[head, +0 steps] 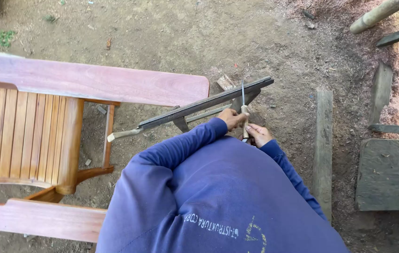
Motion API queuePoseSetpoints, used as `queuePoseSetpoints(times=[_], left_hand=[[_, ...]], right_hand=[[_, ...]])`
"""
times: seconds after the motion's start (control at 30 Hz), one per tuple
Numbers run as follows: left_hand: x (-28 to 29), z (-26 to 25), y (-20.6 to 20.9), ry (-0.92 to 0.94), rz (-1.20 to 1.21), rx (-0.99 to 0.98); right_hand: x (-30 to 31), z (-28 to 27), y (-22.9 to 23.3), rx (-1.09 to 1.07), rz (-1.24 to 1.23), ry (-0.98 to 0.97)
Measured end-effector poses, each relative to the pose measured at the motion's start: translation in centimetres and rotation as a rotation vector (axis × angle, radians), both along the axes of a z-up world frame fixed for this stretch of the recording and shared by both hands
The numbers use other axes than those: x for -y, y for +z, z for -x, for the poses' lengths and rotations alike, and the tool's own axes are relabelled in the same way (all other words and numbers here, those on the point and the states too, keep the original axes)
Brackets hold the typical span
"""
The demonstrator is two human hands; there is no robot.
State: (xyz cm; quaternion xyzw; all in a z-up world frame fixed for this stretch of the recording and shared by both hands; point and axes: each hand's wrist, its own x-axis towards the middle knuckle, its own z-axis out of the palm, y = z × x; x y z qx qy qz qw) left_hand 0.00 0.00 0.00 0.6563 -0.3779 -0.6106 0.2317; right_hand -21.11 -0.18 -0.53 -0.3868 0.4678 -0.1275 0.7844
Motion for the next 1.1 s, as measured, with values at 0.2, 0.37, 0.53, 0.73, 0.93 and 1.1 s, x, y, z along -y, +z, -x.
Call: queuePoseSetpoints(times=[0.2, 0.37, 0.53, 0.73, 0.93, 1.1], left_hand=[[-0.1, 1.3, -2.9, 0.012, 0.154, 0.044], [0.2, 1.4, -3.4, 0.148, 0.019, 0.134], [-0.2, 2.4, -2.3, 0.422, -0.190, -0.313], [-0.1, 5.3, -1.6, 0.565, -0.019, -0.062], [0.4, 9.6, 1.5, 0.752, 0.149, 0.407], [1.2, 12.8, 3.3, 0.791, 0.136, 0.614]], right_hand=[[0.7, 1.6, -3.6, -0.046, 0.078, 0.136], [2.9, 1.8, 0.3, -0.023, 0.034, 0.279], [6.3, 5.9, 5.7, -0.015, 0.183, 0.481], [10.4, 11.0, 19.7, 0.229, 0.275, 0.677], [13.0, 15.5, 21.5, 0.530, 0.576, 0.756], [16.2, 14.3, 23.3, 0.143, 1.079, 0.107]])
